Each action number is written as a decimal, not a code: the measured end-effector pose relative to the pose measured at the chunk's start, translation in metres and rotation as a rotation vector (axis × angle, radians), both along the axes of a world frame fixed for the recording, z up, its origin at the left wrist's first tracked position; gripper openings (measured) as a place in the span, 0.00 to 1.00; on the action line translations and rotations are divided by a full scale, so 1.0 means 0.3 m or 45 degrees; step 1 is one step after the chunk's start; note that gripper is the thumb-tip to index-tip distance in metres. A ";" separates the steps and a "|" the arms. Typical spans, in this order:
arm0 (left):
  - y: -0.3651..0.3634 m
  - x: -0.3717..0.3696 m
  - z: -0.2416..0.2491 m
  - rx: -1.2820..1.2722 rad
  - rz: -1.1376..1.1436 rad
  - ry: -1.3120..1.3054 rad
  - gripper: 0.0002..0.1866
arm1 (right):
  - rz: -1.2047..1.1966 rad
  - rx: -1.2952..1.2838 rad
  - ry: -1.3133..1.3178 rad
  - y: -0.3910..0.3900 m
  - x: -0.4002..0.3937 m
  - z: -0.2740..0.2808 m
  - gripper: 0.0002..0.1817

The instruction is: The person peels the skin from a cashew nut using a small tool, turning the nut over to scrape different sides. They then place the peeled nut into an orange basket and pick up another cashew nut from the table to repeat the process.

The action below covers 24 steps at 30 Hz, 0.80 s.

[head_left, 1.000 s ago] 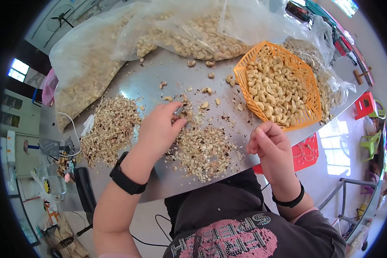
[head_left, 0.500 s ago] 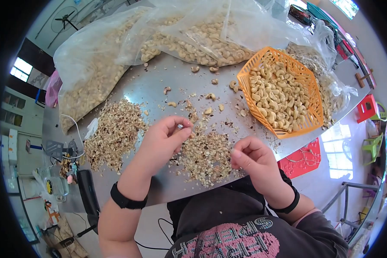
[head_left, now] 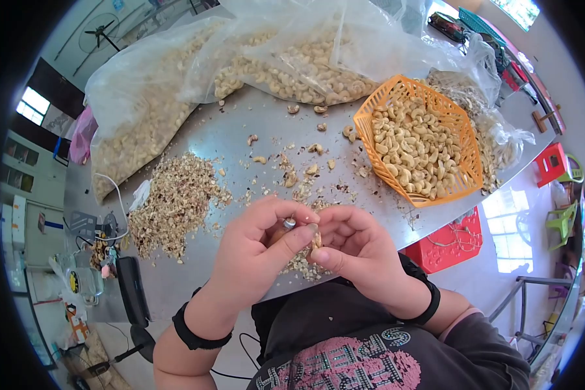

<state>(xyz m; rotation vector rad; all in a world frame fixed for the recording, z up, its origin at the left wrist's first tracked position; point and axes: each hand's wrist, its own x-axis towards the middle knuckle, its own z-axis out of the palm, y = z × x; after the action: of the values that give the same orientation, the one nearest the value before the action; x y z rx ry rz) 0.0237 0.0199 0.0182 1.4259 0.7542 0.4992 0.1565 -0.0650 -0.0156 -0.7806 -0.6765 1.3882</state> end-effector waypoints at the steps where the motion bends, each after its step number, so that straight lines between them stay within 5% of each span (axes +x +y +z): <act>1: -0.004 -0.001 0.002 -0.025 0.004 -0.022 0.06 | -0.001 0.032 0.000 0.000 0.000 0.000 0.19; 14: -0.056 -0.020 0.047 -0.103 -0.022 -0.147 0.15 | -0.043 0.036 -0.157 -0.020 0.020 0.049 0.19; 24: -0.074 -0.049 0.057 0.345 -0.245 -0.005 0.20 | -0.026 0.090 -0.205 -0.034 0.021 0.047 0.18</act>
<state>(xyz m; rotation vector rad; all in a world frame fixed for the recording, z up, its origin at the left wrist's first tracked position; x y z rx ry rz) 0.0089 -0.0023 0.0354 1.7301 0.5532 0.4666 0.1627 -0.0752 -0.0014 -0.8467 -0.8364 1.2853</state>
